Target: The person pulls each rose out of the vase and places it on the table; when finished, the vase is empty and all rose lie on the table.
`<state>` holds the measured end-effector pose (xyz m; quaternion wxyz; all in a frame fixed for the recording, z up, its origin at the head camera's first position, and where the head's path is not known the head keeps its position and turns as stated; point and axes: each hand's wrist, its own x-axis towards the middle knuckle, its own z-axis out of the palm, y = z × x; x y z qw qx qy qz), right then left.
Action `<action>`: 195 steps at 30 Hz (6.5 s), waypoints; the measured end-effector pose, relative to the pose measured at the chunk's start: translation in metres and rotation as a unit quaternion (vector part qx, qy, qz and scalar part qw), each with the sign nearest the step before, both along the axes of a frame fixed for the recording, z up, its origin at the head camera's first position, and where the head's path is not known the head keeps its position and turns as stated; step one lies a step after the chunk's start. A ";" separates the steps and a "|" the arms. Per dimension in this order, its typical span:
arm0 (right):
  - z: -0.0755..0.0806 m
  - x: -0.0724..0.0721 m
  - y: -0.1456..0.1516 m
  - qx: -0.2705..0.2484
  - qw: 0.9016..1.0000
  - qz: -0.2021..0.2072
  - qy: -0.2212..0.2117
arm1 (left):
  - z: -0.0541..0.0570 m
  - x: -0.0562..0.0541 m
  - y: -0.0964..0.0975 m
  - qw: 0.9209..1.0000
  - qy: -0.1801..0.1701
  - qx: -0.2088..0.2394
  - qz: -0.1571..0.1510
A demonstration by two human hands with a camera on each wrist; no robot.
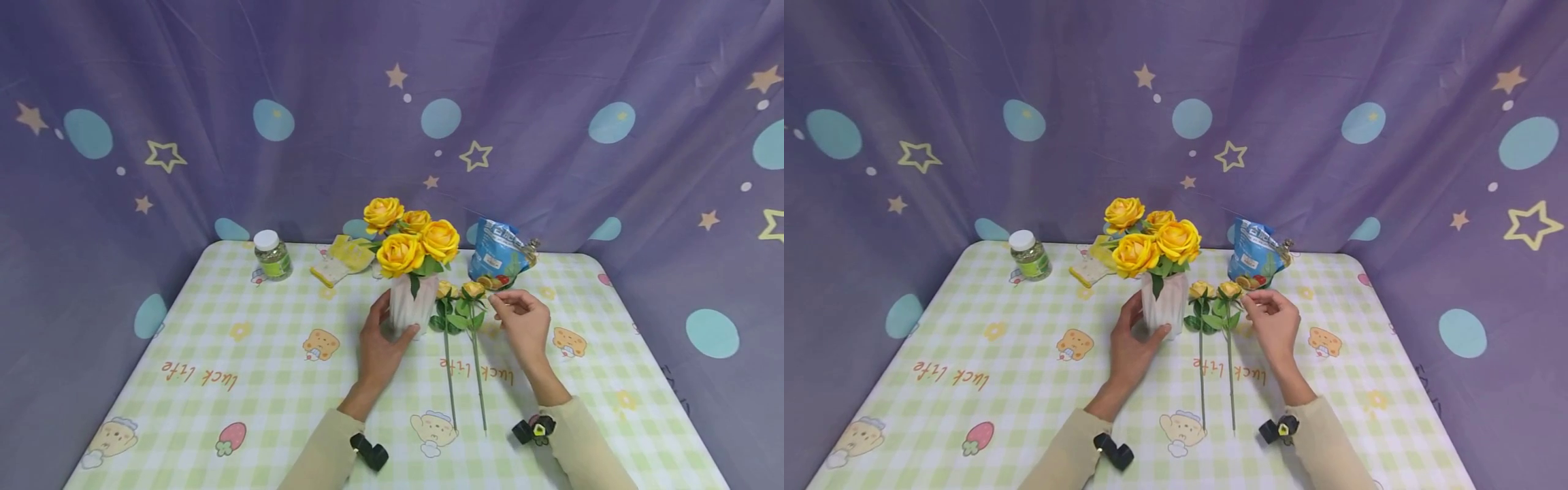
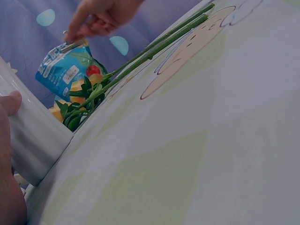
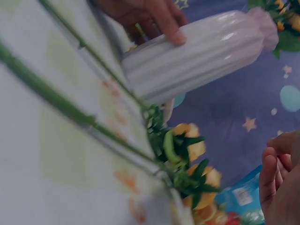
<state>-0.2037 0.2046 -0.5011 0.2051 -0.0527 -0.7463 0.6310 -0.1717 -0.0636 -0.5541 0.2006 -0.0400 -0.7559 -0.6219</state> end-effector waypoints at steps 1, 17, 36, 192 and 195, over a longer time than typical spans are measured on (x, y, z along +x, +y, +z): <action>0.004 0.002 -0.001 -0.005 1.000 0.005 0.015 | 0.000 0.000 0.000 1.000 -0.001 -0.001 0.001; 0.054 0.034 -0.013 -0.074 0.979 0.050 0.184 | 0.001 0.001 -0.001 1.000 -0.009 0.000 0.000; 0.076 0.056 -0.035 -0.104 0.935 0.124 0.316 | 0.004 0.002 -0.001 1.000 -0.021 0.000 0.001; 0.174 0.008 -0.104 -0.190 0.907 0.063 0.370 | 0.002 0.002 -0.003 1.000 0.002 -0.017 0.000; 0.176 0.008 -0.102 -0.198 0.905 0.056 0.371 | 0.002 0.001 -0.003 1.000 0.000 -0.014 -0.002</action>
